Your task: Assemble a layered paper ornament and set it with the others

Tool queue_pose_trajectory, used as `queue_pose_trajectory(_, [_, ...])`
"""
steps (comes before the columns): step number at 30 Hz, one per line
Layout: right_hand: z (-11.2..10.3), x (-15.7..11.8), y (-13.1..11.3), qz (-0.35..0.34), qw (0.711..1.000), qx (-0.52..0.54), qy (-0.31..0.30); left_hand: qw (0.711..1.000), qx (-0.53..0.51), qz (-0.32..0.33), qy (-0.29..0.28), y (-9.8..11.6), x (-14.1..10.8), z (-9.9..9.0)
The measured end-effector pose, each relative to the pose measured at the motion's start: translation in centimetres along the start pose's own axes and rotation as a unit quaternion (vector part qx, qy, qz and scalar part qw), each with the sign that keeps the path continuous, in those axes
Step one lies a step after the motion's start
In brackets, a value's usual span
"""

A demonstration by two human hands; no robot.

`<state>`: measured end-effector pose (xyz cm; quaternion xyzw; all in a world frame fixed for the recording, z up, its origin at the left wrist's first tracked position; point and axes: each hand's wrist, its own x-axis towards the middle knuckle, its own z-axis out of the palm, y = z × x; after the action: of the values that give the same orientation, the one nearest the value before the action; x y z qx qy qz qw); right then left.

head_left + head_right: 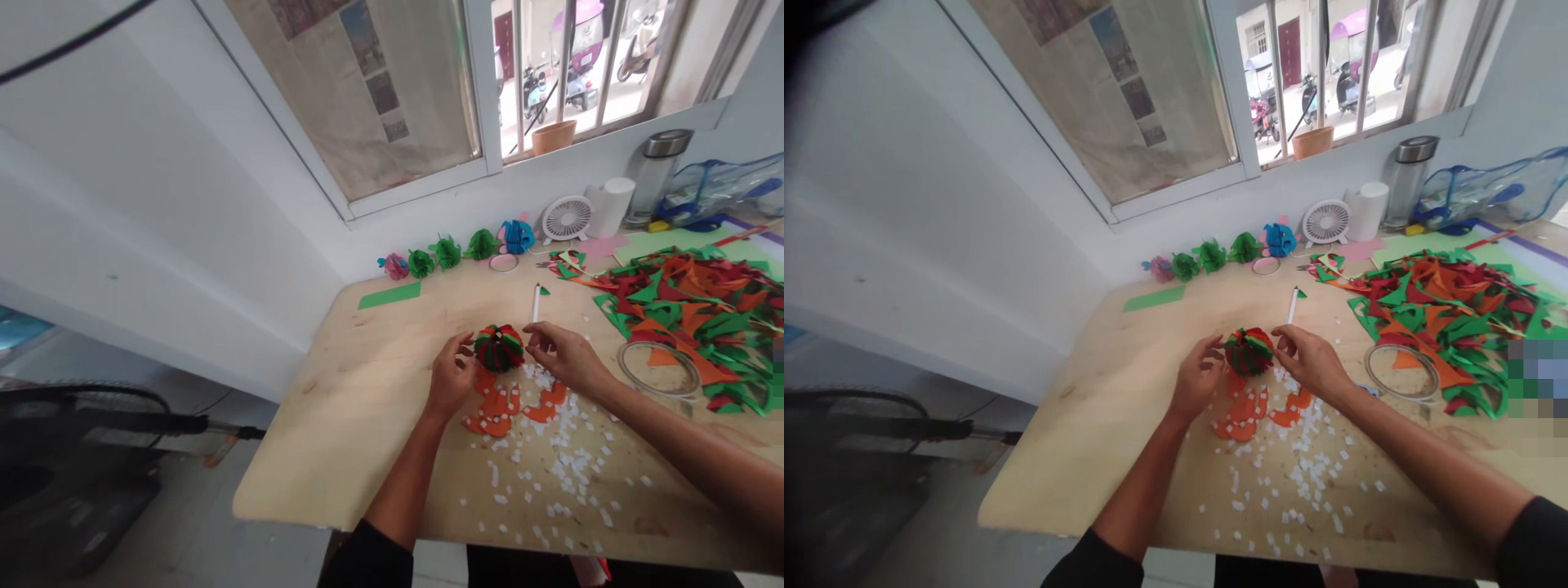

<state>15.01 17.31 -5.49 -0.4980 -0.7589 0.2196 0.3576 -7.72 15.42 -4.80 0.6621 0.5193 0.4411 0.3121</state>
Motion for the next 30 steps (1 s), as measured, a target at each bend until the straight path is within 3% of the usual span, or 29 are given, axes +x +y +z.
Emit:
queue_pose_trajectory(10, [-1.4,-1.3,-0.9,0.043,0.999,-0.033,0.004,1.0,0.0,-0.003,0.022,1.3,-0.5,-0.9])
queue_pose_trajectory(14, [-2.0,-2.7,-1.2,0.043,0.999,-0.02,0.0,0.998,0.037,0.033,0.041,2.6,0.4,-1.8])
queue_pose_trajectory(17, [-2.3,-4.2,-1.4,0.04,0.999,-0.003,-0.001,0.992,0.101,0.076,-0.001,3.6,1.9,-2.3])
queue_pose_trajectory(25, [-2.1,-8.9,-2.1,0.067,0.996,0.052,-0.01,0.967,0.183,0.114,-0.133,5.8,6.5,-2.6])
queue_pose_trajectory(30, [-1.7,-10.6,-2.0,0.078,0.993,0.084,-0.014,0.953,0.223,0.119,-0.167,6.0,6.9,-2.4])
